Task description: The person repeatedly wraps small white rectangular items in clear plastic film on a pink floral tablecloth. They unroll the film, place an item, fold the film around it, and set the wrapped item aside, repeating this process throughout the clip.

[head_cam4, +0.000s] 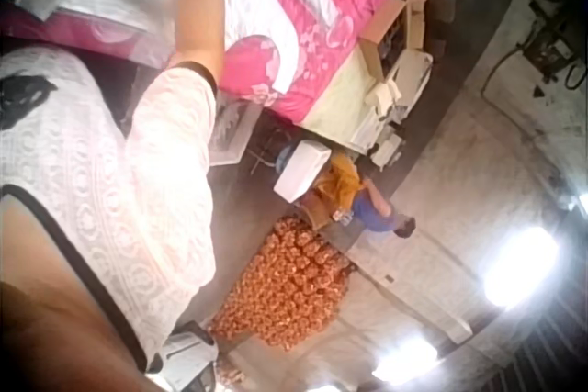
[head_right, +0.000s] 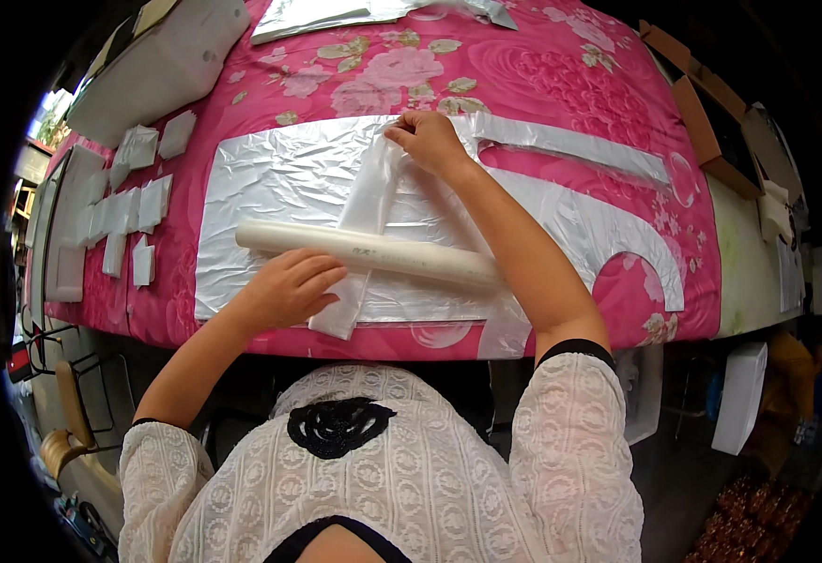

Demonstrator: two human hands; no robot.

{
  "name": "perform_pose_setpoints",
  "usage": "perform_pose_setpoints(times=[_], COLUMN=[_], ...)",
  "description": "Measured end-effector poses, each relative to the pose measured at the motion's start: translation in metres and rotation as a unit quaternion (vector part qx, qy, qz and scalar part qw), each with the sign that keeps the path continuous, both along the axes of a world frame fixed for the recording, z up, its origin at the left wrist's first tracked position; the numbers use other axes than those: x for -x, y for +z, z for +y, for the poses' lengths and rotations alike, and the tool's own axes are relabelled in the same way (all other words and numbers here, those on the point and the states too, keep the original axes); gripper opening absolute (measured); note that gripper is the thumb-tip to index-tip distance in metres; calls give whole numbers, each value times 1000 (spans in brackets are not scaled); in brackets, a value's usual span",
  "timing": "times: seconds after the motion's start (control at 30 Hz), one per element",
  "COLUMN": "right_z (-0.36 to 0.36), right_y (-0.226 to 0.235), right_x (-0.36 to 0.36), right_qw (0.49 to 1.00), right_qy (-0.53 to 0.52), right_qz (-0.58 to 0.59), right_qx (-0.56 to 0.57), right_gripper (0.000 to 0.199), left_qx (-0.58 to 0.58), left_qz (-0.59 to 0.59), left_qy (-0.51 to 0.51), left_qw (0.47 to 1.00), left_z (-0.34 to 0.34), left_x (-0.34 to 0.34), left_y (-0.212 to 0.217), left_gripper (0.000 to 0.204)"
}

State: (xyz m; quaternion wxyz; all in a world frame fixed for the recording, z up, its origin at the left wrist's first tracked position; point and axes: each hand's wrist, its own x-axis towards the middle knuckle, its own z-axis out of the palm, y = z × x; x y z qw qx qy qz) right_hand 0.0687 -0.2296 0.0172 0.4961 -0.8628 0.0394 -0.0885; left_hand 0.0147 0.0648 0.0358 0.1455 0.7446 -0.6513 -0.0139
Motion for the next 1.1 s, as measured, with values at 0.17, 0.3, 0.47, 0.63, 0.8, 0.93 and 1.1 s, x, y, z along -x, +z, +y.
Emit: perform_pose_setpoints(times=[0.17, 0.3, 0.47, 0.63, 0.8, 0.93, 1.1], right_z=[-3, 42, 76, -16, -67, 6, 63], right_y=[12, 34, 20, 13, 27, 36, 20], right_x=[7, 57, 133, 129, 135, 150, 133], right_qw=[991, 986, 955, 927, 926, 967, 933], right_qy=[-117, -11, 102, -71, -162, 94, 189], right_qz=[-9, -78, -76, -63, -3, -38, -125], right_qx=[71, 147, 267, 363, 342, 235, 281], right_gripper=[26, 32, 46, 45, 47, 51, 48], left_qx=[-66, -89, -102, -100, -91, -68, -56], left_qz=[21, 18, 2, 17, 8, -80, -57], left_qy=[-25, -3, 2, 10, 32, 80, 92], left_qw=[997, 996, 995, 995, 995, 991, 993], left_z=[-8, -1, -4, -4, -9, -13, -18], left_x=[37, 53, 59, 60, 69, 96, 104], left_y=[-10, -17, -16, -12, -18, -36, -32], left_gripper=[81, 86, 87, 86, 75, 60, 52])
